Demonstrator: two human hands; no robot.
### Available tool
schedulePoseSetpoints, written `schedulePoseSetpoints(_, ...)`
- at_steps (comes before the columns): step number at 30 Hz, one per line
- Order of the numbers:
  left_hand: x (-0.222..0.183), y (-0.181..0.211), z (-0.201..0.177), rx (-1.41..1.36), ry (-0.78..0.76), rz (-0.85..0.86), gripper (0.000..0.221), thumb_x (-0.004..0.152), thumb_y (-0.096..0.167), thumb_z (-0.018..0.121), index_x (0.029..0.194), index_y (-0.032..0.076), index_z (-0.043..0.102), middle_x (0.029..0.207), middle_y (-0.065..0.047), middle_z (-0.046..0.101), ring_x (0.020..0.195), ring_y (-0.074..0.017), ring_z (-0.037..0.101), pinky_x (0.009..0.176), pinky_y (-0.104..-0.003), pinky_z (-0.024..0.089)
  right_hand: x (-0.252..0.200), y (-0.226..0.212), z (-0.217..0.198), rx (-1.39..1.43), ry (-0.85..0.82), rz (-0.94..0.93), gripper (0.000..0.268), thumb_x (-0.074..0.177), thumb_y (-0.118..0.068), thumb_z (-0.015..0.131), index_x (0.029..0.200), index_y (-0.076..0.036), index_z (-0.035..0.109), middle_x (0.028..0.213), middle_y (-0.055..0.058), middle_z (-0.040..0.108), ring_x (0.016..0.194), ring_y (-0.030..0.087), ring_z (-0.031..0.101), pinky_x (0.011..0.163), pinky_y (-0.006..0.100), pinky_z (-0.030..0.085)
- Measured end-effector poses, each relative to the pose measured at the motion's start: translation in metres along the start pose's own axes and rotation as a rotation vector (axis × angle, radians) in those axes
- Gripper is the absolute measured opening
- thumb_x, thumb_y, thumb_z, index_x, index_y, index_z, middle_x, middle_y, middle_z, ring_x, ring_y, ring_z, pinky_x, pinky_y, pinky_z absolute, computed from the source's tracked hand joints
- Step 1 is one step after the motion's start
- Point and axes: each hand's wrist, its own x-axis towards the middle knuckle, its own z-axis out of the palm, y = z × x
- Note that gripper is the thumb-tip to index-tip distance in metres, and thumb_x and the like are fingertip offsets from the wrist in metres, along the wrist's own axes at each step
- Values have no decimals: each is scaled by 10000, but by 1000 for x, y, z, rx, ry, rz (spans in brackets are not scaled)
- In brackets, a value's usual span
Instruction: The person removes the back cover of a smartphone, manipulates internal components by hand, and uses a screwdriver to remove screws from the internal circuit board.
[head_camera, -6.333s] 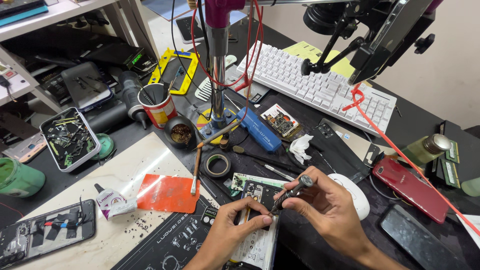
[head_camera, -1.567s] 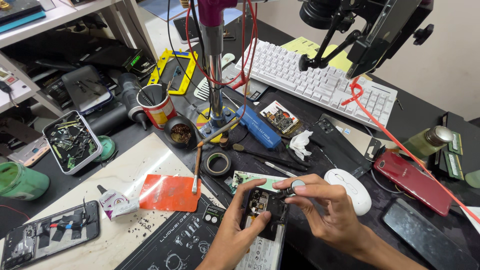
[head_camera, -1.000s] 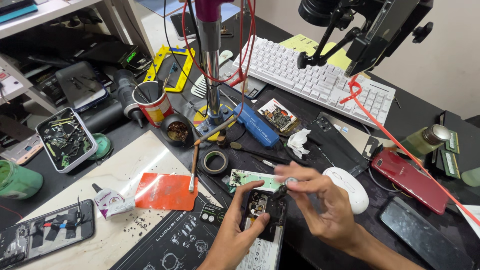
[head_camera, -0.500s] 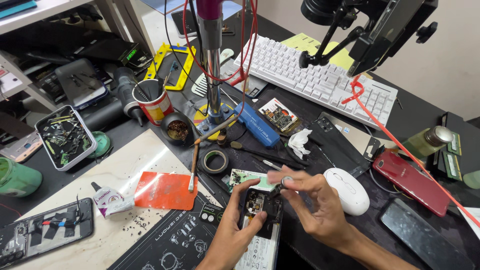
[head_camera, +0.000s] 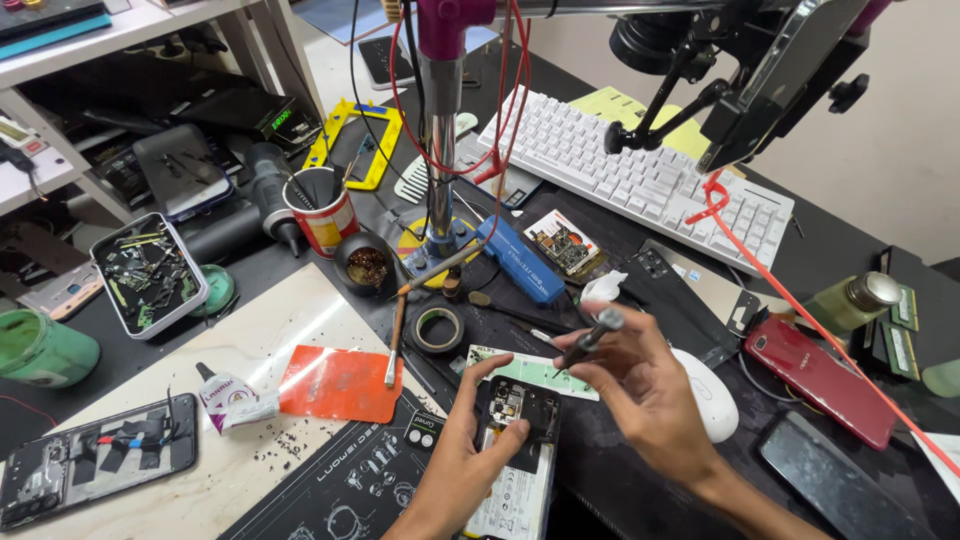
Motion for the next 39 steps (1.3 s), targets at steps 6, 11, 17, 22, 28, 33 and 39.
schedulePoseSetpoints(6, 5, 15, -11, -5, 44, -32, 677, 903, 39, 632, 1501, 218, 371, 1074, -67, 703, 883, -82, 658, 723, -237, 549, 7, 2, 0, 66, -13, 36, 345, 969, 34, 575, 1310, 19, 524, 1198, 150, 672, 1098, 220, 690, 953, 366, 588)
schedulePoseSetpoints(11, 17, 32, -34, 2, 109, 118, 664, 920, 72, 658, 1495, 188, 348, 1028, -61, 706, 832, -82, 702, 653, -224, 556, 17, 15, -3, 33, -20, 121, 322, 992, -12, 533, 1312, -27, 498, 1138, 138, 663, 1040, 223, 706, 890, 370, 609)
schedulePoseSetpoints(17, 11, 74, -66, 161, 281, 125, 668, 899, 159, 663, 1496, 229, 371, 918, -39, 771, 600, -67, 642, 396, -197, 351, 27, 35, 1, 54, -113, 174, 324, 1027, -66, 491, 1346, -80, 431, 1123, 166, 653, 1077, 239, 704, 936, 381, 605)
schedulePoseSetpoints(22, 2, 108, -74, 100, 304, 199, 679, 884, 145, 661, 1486, 213, 354, 890, -59, 767, 605, -52, 680, 397, -200, 407, 33, 37, 6, 16, -121, 258, 327, 1033, -99, 423, 1350, -121, 346, 1139, 170, 667, 1043, 270, 743, 930, 415, 635)
schedulePoseSetpoints(28, -16, 126, -88, 176, 339, 264, 700, 934, 154, 688, 1557, 210, 373, 887, -53, 783, 539, -28, 602, 356, -200, 327, 33, 6, -15, -108, -71, -38, 324, 1069, -78, 419, 1378, -94, 321, 1131, 183, 666, 1088, 285, 742, 971, 414, 629)
schedulePoseSetpoints(33, -33, 136, -99, 217, 394, 256, 662, 969, 185, 703, 1580, 218, 450, 882, -46, 786, 543, -2, 562, 374, -193, 319, 29, -20, -18, -296, -60, -62, 355, 1021, -54, 499, 1369, -70, 430, 1179, 167, 666, 1080, 268, 724, 961, 392, 595)
schedulePoseSetpoints(39, -38, 142, -111, 142, 396, 204, 484, 967, 211, 696, 1416, 63, 591, 802, -54, 742, 493, -35, 543, 390, -228, 353, 34, -26, 0, -969, -184, -50, 380, 916, -226, 681, 1263, -89, 610, 1081, 117, 714, 940, 265, 742, 811, 393, 595)
